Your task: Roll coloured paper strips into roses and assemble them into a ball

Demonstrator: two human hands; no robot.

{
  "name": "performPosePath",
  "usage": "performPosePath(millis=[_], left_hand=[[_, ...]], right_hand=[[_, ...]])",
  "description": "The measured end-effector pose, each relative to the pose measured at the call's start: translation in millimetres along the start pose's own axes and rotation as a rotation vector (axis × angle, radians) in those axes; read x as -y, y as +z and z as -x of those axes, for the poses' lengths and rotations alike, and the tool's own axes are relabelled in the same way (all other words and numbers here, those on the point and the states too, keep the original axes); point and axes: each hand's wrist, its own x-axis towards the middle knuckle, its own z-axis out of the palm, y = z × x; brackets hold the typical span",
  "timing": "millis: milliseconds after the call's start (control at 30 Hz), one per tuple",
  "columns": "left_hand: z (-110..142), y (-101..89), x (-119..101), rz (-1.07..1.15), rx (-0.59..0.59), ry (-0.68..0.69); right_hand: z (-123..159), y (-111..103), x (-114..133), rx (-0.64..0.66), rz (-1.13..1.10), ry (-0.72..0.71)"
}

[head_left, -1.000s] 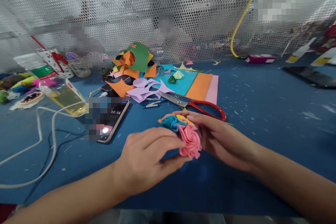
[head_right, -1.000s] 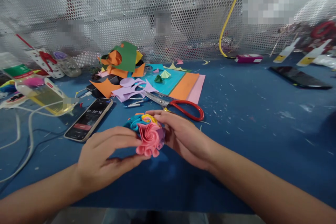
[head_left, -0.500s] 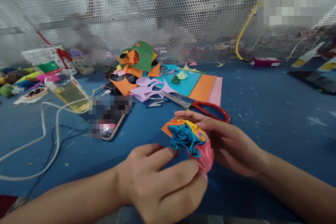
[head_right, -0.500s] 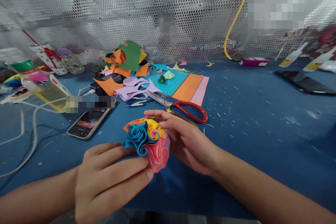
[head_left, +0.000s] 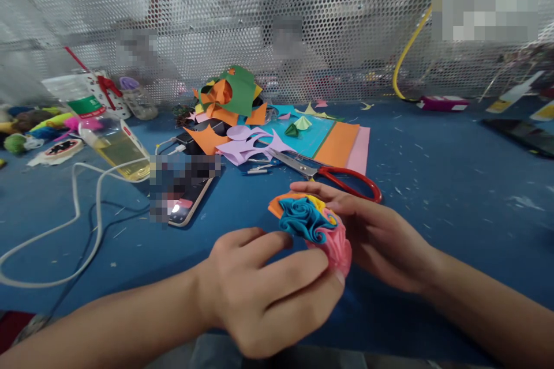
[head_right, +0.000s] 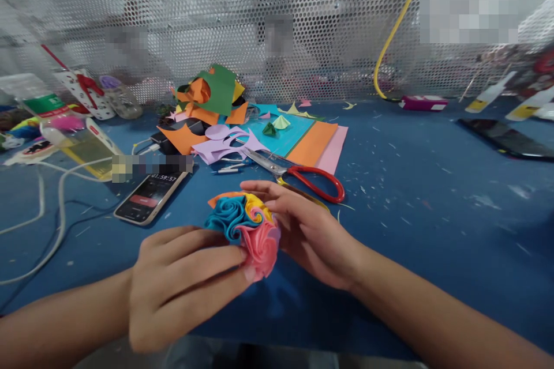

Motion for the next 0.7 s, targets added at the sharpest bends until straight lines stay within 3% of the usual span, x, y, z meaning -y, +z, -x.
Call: performPosePath(millis=[267, 500, 700], left_hand=[[-2, -3.6, 1, 0.001, -0.015, 0.001], [-10, -16.3, 6, 0.021, 0.082, -0.018], [-8, -10.4, 7, 0.055, 0.046, -0.105]], right_hand=[[1, -2, -1, -0.007, 0.007, -0.009], [1, -2, -2, -0.024, 0.008, -0.023], [-1, -3, -2, -0.007, -0.043, -0.043]])
